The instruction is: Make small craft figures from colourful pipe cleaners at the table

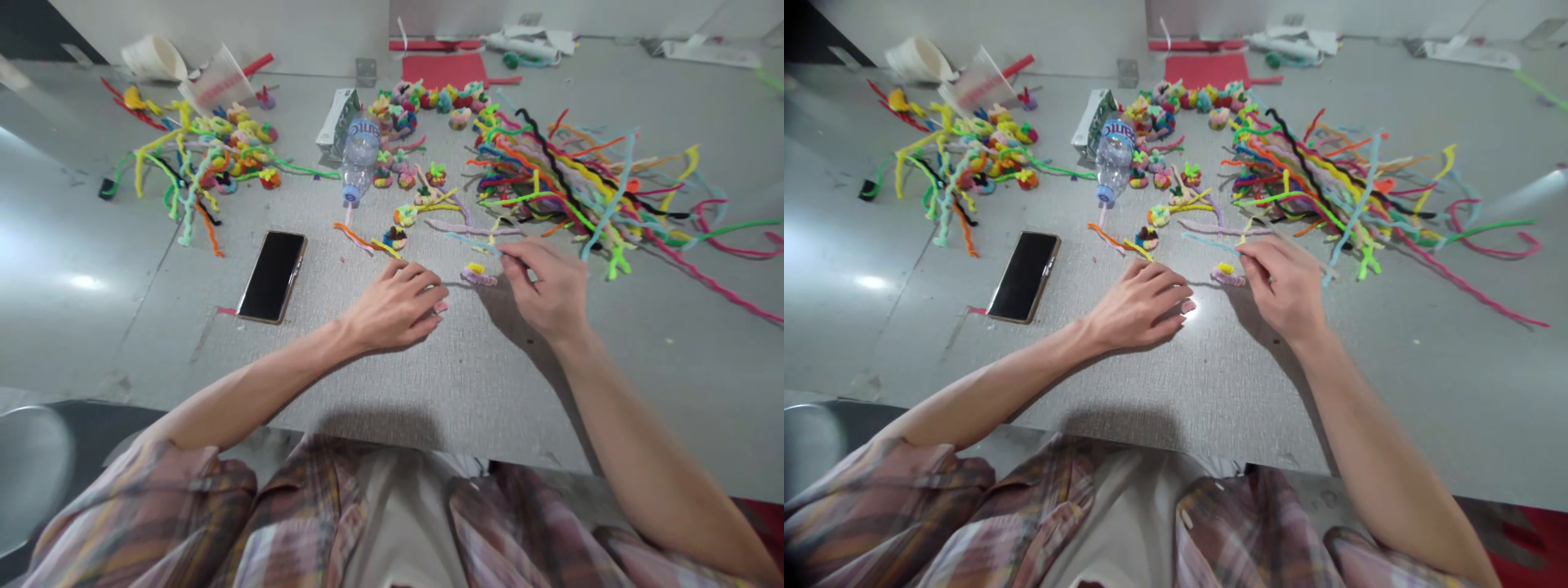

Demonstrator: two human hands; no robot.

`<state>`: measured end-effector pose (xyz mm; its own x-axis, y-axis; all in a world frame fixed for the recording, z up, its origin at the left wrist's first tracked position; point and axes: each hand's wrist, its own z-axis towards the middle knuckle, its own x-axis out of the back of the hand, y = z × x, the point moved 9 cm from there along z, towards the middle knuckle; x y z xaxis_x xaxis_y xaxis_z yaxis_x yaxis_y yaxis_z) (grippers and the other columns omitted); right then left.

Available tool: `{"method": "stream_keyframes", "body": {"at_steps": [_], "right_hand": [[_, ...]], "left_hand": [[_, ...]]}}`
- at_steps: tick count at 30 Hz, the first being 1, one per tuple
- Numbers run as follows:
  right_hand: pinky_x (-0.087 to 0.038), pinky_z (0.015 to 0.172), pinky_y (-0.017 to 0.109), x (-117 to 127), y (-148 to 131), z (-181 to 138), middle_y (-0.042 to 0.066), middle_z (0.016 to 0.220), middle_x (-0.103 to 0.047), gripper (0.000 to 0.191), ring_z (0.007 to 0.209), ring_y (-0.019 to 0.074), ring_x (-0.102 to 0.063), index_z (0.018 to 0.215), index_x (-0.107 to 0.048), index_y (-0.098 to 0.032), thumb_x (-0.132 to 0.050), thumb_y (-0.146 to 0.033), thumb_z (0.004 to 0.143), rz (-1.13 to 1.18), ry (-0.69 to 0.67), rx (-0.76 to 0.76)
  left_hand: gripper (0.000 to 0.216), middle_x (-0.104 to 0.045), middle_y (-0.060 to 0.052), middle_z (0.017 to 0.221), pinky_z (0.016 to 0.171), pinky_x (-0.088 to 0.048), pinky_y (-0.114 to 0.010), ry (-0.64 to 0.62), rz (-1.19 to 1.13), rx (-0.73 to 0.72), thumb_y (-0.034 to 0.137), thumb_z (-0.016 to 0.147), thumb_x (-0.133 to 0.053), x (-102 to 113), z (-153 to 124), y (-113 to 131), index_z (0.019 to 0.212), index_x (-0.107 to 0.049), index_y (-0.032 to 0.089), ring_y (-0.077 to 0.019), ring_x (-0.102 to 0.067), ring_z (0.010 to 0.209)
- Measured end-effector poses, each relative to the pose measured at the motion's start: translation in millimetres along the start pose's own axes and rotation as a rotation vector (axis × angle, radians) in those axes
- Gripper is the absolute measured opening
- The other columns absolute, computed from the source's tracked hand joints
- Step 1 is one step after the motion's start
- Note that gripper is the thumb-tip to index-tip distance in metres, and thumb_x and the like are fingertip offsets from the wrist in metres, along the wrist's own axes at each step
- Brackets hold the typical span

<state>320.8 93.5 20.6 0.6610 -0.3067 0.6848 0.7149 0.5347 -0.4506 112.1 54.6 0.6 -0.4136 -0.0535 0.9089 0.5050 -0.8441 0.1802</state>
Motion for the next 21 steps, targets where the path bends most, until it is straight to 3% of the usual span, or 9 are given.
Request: {"method": "stream_keyframes", "body": {"at_steps": [2,6,11,17,21], "right_hand": [[-0.059,0.081,0.046,-1,-2,0,0.007,0.105,-0.084,0.022,0.088,0.0275,-0.077,0.116,-0.082,-0.03,-0.06,-0.034,0.113,0.003,-0.002,0.009],[-0.057,0.08,0.045,-4,-5,1,0.007,0.101,-0.082,0.023,0.088,0.0278,-0.076,0.116,-0.082,-0.029,-0.06,-0.033,0.113,0.011,-0.03,0.006],[-0.057,0.08,0.044,-3,-5,-1,0.007,0.1,-0.082,0.023,0.087,0.0274,-0.075,0.116,-0.082,-0.029,-0.06,-0.032,0.112,0.019,-0.043,0.007],[-0.057,0.08,0.042,2,-3,-2,0.006,0.096,-0.08,0.02,0.087,0.0264,-0.075,0.113,-0.082,-0.028,-0.062,-0.031,0.111,-0.004,-0.003,0.041],[-0.056,0.076,0.039,6,-8,-1,0.005,0.094,-0.081,0.018,0.081,0.0233,-0.074,0.11,-0.082,-0.027,-0.064,-0.027,0.109,0.016,0.012,0.078]], "left_hand": [[0.023,-0.079,-0.012,0.132,0.107,-0.047,-0.052,-0.026,0.054,-0.055,0.033,0.117,-0.062,-3,1,9,0.131,-0.075,0.021,-0.0314,-0.066,0.124],[0.024,-0.081,-0.008,0.114,0.097,-0.048,-0.046,-0.072,0.139,-0.122,0.02,0.119,-0.055,-10,-2,14,0.111,-0.078,0.021,-0.0261,-0.07,0.108],[0.021,-0.081,-0.007,0.118,0.09,-0.049,-0.04,-0.004,0.038,-0.04,0.025,0.12,-0.056,-3,-6,-2,0.129,-0.075,0.019,-0.0224,-0.073,0.106],[0.024,-0.081,-0.004,0.103,0.093,-0.047,-0.04,0.032,-0.007,0.022,0.03,0.122,-0.055,-1,-9,-12,0.119,-0.076,0.021,-0.0206,-0.074,0.1],[0.02,-0.082,-0.005,0.107,0.095,-0.051,-0.038,0.17,-0.131,0.091,0.027,0.12,-0.06,17,-15,-24,0.132,-0.074,0.02,-0.019,-0.076,0.101]]}}
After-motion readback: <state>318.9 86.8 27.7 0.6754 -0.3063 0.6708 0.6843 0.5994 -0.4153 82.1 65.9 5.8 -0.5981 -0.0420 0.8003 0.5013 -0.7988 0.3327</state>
